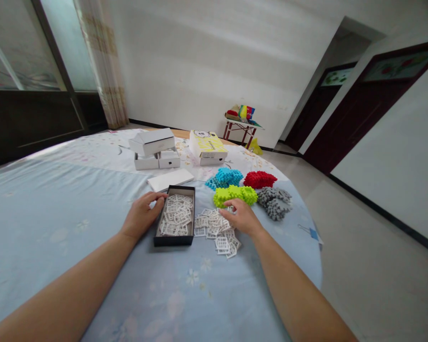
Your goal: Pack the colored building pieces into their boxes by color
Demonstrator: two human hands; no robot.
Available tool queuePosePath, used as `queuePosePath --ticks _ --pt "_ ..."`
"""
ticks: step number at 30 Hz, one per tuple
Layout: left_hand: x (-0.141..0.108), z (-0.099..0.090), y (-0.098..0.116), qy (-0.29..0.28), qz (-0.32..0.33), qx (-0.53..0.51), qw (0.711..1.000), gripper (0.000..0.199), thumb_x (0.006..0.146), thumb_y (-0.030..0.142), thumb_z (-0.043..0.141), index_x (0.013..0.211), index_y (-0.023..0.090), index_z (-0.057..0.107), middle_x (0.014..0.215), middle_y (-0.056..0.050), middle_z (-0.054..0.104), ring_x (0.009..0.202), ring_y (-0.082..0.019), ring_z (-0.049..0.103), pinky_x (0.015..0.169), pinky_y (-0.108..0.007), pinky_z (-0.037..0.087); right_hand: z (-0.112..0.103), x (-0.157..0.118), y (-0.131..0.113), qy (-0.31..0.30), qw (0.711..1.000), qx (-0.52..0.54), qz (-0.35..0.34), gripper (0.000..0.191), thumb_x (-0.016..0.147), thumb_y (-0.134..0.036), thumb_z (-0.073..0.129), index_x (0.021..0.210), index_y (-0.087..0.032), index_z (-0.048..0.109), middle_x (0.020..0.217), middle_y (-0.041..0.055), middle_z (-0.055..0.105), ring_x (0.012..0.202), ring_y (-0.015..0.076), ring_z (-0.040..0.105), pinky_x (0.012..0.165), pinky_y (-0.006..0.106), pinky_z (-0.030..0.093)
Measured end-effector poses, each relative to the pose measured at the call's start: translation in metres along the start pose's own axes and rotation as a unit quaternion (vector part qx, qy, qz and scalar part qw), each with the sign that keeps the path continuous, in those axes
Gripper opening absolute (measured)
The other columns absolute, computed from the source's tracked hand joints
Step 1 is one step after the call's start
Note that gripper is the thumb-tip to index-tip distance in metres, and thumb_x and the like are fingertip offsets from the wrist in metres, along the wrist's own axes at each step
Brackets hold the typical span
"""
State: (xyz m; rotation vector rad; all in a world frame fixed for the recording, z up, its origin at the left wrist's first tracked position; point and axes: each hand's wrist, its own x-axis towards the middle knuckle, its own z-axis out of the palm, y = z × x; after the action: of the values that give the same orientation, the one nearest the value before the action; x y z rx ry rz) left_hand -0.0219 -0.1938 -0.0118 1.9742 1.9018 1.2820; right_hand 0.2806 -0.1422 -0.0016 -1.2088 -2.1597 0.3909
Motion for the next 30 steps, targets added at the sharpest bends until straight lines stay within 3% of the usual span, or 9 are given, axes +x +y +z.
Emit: queuePosePath --ticks 3,7,13,17,21,30 --pt "0.0 -0.001 0.001 -0.002 -0.006 0.001 1.0 0.033 0.08 0.037 0.041 0.094 0.019 0.065 0.089 -0.003 0.065 0.075 -0.016 0.057 0.063 -0.025 0.043 -0.012 -0.003 0.001 -0.068 0.997 -0.021 0.022 0.042 0.069 -0.048 0.06 0.096 -0.016 0.063 0.083 0.0045 0.062 0.065 0.0129 0.052 0.063 0.026 0.04" --pt "0.0 -0.001 0.002 -0.006 -0.008 0.004 1.0 0.033 0.079 0.038 0.041 0.094 0.02 0.064 0.088 -0.003 0.065 0.073 -0.016 0.056 0.062 -0.025 0.043 -0.013 -0.006 -0.001 -0.129 0.991 -0.016 0.018 0.038 0.065 -0.038 0.066 0.097 -0.017 0.063 0.081 0.0027 0.062 0.063 0.0121 0.052 0.061 0.025 0.04" --pt "-0.001 -0.001 0.001 -0.001 0.0 0.004 1.0 0.031 0.08 0.036 0.042 0.093 0.019 0.064 0.09 -0.003 0.065 0.079 -0.017 0.057 0.066 -0.025 0.043 -0.002 -0.005 -0.008 -0.135 0.991 0.016 -0.002 0.028 0.068 -0.025 0.063 0.095 -0.016 0.063 0.082 0.0029 0.061 0.065 0.0116 0.053 0.063 0.024 0.041" --pt "-0.001 -0.001 0.002 0.001 0.003 0.004 1.0 0.032 0.079 0.037 0.042 0.093 0.019 0.065 0.09 -0.003 0.065 0.081 -0.018 0.058 0.069 -0.025 0.044 -0.004 -0.006 -0.008 -0.112 0.993 -0.023 0.005 0.036 0.07 -0.036 0.063 0.1 -0.017 0.062 0.086 0.0043 0.06 0.066 0.0121 0.052 0.065 0.026 0.041" --pt "-0.002 0.0 0.003 0.006 0.002 0.004 1.0 0.033 0.079 0.037 0.042 0.093 0.019 0.065 0.09 -0.003 0.066 0.08 -0.018 0.058 0.068 -0.026 0.044 -0.007 -0.009 -0.007 -0.14 0.989 -0.047 0.003 0.052 0.061 -0.047 0.069 0.101 -0.016 0.062 0.086 0.0048 0.059 0.067 0.0133 0.052 0.064 0.025 0.04" --pt "-0.004 0.004 0.001 0.02 -0.003 0.017 1.0 0.035 0.079 0.037 0.04 0.096 0.017 0.063 0.092 -0.006 0.066 0.081 -0.018 0.059 0.072 -0.027 0.045 -0.007 -0.011 -0.01 -0.143 0.989 -0.028 -0.028 0.025 0.066 -0.032 0.066 0.086 -0.017 0.066 0.076 0.0025 0.062 0.065 0.0132 0.052 0.06 0.023 0.037"
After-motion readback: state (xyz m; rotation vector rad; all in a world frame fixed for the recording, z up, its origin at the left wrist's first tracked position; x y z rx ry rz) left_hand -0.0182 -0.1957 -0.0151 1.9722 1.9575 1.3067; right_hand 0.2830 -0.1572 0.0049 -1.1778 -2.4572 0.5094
